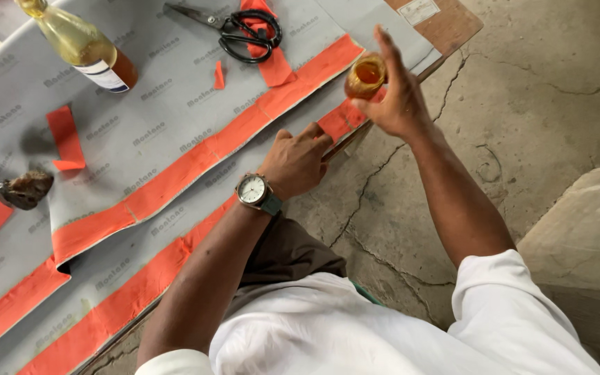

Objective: The person peels strips of orange masking tape off the release liner of a large sheet of material on a workbench, tearing off small tape pieces and setting them aside. They pick up a jar of liquid, use scissors to cut or lift remaining tape, gather the removed tape scraps into a pile, and rub their hands at the end.

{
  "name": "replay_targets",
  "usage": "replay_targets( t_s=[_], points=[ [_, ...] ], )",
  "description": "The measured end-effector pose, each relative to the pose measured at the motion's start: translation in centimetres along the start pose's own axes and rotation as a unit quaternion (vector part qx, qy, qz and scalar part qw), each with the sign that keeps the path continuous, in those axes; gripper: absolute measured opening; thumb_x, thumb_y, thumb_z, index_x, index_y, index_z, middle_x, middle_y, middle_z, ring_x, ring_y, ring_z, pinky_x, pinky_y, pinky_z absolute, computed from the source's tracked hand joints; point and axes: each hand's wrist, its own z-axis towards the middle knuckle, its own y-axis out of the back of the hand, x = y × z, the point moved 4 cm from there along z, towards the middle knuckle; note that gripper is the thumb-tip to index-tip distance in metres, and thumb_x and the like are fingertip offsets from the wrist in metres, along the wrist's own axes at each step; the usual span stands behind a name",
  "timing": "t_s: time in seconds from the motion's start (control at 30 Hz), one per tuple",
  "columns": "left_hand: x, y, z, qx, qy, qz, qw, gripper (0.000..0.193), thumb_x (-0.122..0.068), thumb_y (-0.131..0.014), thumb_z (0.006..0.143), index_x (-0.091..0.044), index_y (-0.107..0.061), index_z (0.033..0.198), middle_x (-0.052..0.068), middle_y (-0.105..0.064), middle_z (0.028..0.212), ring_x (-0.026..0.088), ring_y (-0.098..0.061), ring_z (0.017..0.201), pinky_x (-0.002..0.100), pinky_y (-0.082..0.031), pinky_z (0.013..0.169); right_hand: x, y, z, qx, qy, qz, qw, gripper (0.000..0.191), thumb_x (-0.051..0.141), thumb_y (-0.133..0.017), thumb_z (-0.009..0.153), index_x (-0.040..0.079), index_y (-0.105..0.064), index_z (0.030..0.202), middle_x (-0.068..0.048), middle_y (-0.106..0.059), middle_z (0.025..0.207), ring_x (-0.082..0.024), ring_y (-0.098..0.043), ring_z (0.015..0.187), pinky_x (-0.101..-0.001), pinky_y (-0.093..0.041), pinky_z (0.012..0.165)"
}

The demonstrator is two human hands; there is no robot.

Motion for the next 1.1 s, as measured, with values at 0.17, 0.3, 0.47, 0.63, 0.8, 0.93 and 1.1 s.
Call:
replay_targets(
  t_s=[0.17,0.3,0.47,0.63,0.8,0.93,1.1],
  points=[
    [0.0,0.1,0.1,0.051,0.043,-0.003,0.998,0.037,-0.024,-0.072,0.087,-0.012,-0.062,0.120,0.008,-0.058,0.122,0.025,-0.066,0.094,0.042,-0.040,0.095,-0.9,0.6,-0.9,-0.005,-0.069,0.011,0.998,0.120,0.020,-0.093,0.082,0.024,-0.010,0.168,-0.010,-0.054,0.158,-0.028,-0.063,0.138,-0.0450,-0.049,0.116],
    [-0.2,0.3,0.1,0.060,0.052,-0.008,0.997,0.037,-0.024,-0.072,0.085,-0.012,-0.063,0.119,0.007,-0.058,0.122,0.025,-0.067,0.092,0.042,-0.040,0.096,-0.3,0.6,-2.3,0.013,0.027,0.012,0.999,0.118,0.021,-0.094,0.084,0.019,-0.009,0.167,-0.020,-0.042,0.163,-0.034,-0.058,0.141,-0.0469,-0.051,0.116],
    [-0.1,0.2,0.1,0.064,0.059,0.000,0.996,0.040,-0.027,-0.075,0.084,-0.011,-0.063,0.119,0.007,-0.059,0.121,0.027,-0.067,0.094,0.042,-0.042,0.094,0.4,0.7,-3.8,0.008,0.062,-0.009,0.998,0.118,0.018,-0.094,0.083,0.018,-0.011,0.167,-0.019,-0.043,0.164,-0.037,-0.056,0.144,-0.0480,-0.052,0.119],
    [0.0,0.3,0.2,0.038,0.039,-0.025,0.998,0.040,-0.026,-0.075,0.084,-0.012,-0.064,0.120,0.006,-0.060,0.121,0.025,-0.066,0.097,0.043,-0.043,0.092,0.7,1.4,-4.3,0.004,0.028,-0.006,1.000,0.121,0.020,-0.094,0.083,0.019,-0.007,0.167,-0.023,-0.041,0.166,-0.035,-0.060,0.140,-0.0480,-0.054,0.113],
    [0.3,-0.3,0.3,0.059,0.044,-0.005,0.997,0.045,-0.027,-0.075,0.085,-0.014,-0.060,0.125,0.006,-0.058,0.123,0.025,-0.066,0.094,0.043,-0.043,0.094,1.2,1.2,-3.2,0.012,-0.006,0.023,1.000,0.123,0.024,-0.097,0.084,0.023,-0.007,0.168,-0.018,-0.060,0.152,-0.033,-0.064,0.135,-0.0488,-0.050,0.112],
    [0.3,-0.6,0.2,0.043,0.021,0.026,0.999,0.045,-0.029,-0.077,0.083,-0.014,-0.060,0.122,0.007,-0.056,0.122,0.024,-0.064,0.098,0.043,-0.043,0.089,1.5,-0.1,-0.8,0.038,0.006,0.027,0.999,0.126,0.022,-0.100,0.078,0.024,-0.010,0.166,-0.019,-0.062,0.146,-0.035,-0.064,0.130,-0.0483,-0.054,0.108],
    [0.3,-0.6,-0.1,0.027,0.008,0.028,0.999,0.041,-0.027,-0.076,0.084,-0.014,-0.060,0.119,0.006,-0.057,0.121,0.023,-0.064,0.097,0.041,-0.044,0.088,0.9,0.0,0.4,-0.016,0.026,0.014,0.999,0.123,0.018,-0.096,0.081,0.024,-0.009,0.168,-0.019,-0.060,0.149,-0.032,-0.067,0.131,-0.0446,-0.055,0.108]
  ],
)
